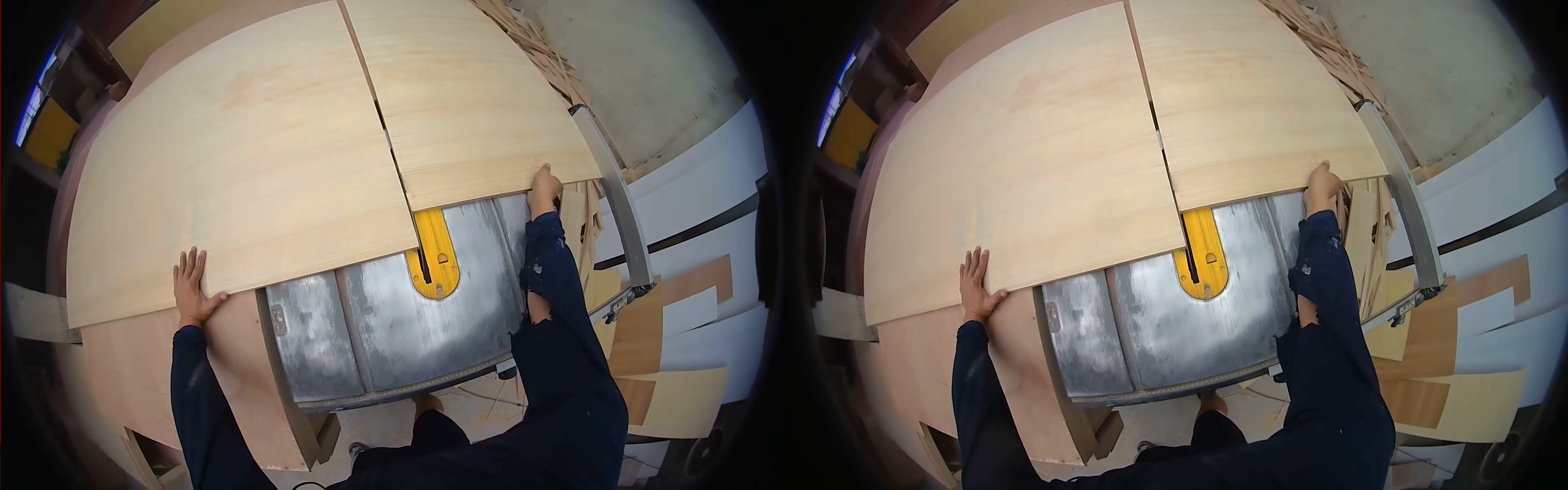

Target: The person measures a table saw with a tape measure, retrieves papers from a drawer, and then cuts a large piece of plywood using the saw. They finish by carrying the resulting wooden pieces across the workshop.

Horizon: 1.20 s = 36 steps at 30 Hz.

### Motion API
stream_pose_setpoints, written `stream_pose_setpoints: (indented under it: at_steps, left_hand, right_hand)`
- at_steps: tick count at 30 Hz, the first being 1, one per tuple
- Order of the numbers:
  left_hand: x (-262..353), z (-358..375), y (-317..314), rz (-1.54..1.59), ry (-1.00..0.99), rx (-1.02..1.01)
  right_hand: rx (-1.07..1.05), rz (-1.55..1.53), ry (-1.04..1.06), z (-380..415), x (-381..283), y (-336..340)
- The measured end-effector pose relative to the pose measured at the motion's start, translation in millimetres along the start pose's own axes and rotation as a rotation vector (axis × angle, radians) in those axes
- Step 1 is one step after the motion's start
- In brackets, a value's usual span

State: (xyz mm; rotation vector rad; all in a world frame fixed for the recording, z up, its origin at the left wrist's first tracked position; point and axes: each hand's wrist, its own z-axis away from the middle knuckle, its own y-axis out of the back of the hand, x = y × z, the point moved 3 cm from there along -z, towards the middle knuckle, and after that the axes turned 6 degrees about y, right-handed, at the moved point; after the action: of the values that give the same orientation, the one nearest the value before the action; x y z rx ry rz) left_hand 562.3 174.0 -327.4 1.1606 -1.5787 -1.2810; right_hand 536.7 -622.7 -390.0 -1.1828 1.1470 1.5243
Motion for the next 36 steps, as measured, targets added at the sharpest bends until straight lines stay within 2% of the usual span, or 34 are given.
stream_pose_setpoints:
  at_steps: [4,5,7,9,10,12,15,17,21,23,25,29,31,33,36]
  left_hand:
    - [1.2,0.6,-1.4,-0.014,-0.010,-0.014]
    - [-0.3,1.4,-2.3,-0.013,-0.004,-0.017]
    - [1.9,-2.2,-7.1,-0.001,-0.020,-0.015]
    - [-0.9,-1.6,-6.6,0.011,0.005,-0.031]
    - [-0.3,-2.6,-6.2,0.009,0.009,-0.038]
    - [1.0,-3.5,-10.3,0.018,0.010,-0.041]
    - [-0.5,-2.4,-2.3,0.016,0.017,-0.043]
    - [1.3,-5.2,-1.8,0.025,0.030,-0.023]
    - [-0.7,-4.0,-3.3,0.027,0.031,-0.040]
    - [-1.6,-4.6,-4.3,0.039,0.018,-0.032]
    - [-4.5,-6.0,-3.2,0.041,0.017,-0.021]
    - [-6.2,-4.3,-2.9,0.047,0.002,-0.016]
    - [-7.2,-0.1,-4.5,0.049,0.013,-0.022]
    - [-5.6,-2.3,-1.3,0.046,-0.005,0.017]
    - [-8.1,1.6,2.9,0.053,0.018,0.014]
  right_hand:
    - [0.129,0.156,-0.016,15.2,-22.7,-11.8]
    - [0.131,0.148,-0.017,-6.7,-5.7,-28.6]
    - [-0.027,0.163,0.123,-80.4,37.1,-70.6]
    - [-0.097,0.371,0.121,-65.0,0.5,-87.1]
    - [-0.087,0.378,0.122,-55.1,-16.2,-85.1]
    - [-0.046,0.254,-0.007,-39.6,-27.5,-89.9]
    - [-0.021,0.247,0.046,-46.9,-14.8,-90.1]
    - [-0.063,0.136,0.094,-48.5,-8.7,-87.3]
    - [-0.070,0.238,-0.034,-29.0,-44.5,-84.3]
    - [-0.063,0.209,-0.013,-30.5,-52.5,-91.8]
    - [-0.091,-0.356,-0.085,-44.6,-59.4,-108.1]
    - [-0.094,-0.504,-0.058,-57.3,-123.7,-118.2]
    - [-0.483,-0.661,-0.072,-63.5,-145.2,-134.7]
    - [-0.510,-0.729,-0.155,5.7,-188.0,-140.1]
    - [-0.579,-0.756,-0.146,97.3,-217.5,-171.7]
